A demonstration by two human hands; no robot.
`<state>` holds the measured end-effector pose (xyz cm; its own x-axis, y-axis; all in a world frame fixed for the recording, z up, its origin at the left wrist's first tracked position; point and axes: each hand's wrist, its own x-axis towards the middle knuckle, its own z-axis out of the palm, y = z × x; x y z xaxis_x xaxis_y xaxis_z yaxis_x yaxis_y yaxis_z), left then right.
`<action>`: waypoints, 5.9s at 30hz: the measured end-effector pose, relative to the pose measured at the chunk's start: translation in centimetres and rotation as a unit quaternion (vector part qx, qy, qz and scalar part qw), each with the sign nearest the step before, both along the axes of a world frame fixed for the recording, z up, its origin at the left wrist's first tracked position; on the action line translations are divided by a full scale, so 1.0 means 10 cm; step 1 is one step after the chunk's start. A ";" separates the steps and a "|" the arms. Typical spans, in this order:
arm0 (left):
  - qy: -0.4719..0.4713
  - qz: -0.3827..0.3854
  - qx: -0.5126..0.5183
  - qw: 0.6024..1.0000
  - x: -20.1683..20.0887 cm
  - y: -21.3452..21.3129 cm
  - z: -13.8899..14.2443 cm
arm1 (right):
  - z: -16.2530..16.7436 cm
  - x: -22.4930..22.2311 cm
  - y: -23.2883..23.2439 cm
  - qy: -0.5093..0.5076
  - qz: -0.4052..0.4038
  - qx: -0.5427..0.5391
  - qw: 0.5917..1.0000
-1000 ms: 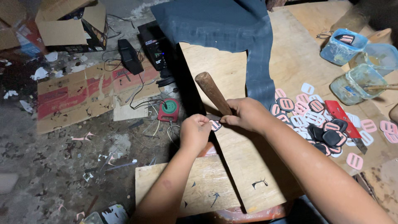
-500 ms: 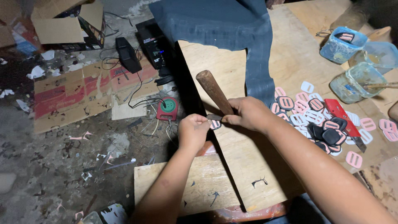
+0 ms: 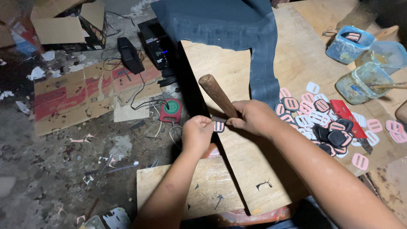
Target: The person assembles small shoe components by placing them on a wooden board and tapping them with a hammer. They then use pliers to adjust the components. The process is repeated for multiple items.
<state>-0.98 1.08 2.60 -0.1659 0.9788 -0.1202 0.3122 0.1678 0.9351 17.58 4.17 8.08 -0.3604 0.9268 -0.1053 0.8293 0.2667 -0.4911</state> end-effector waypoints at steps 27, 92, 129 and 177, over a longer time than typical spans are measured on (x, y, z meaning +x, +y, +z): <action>-0.146 0.036 0.022 0.988 0.10 0.02 -0.06 | 0.05 0.01 0.07 -0.021 0.029 0.015 0.999; -0.017 -0.007 0.055 0.998 0.13 -0.09 -0.09 | -0.01 0.02 0.15 -0.023 0.043 0.006 0.999; 0.018 -0.156 0.032 0.987 -0.40 -1.53 -0.45 | -0.18 0.69 -2.22 0.363 -0.092 -0.008 0.927; 0.270 -0.230 0.328 0.875 -0.41 -2.45 -0.67 | -0.77 -0.17 -2.79 0.209 -0.064 -0.101 0.971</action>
<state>-5.07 -23.45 -4.08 0.4052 0.7859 0.4671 0.6323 -0.6099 0.4777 15.91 -23.74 0.41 -0.2933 0.9428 -0.1582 0.5659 0.0378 -0.8236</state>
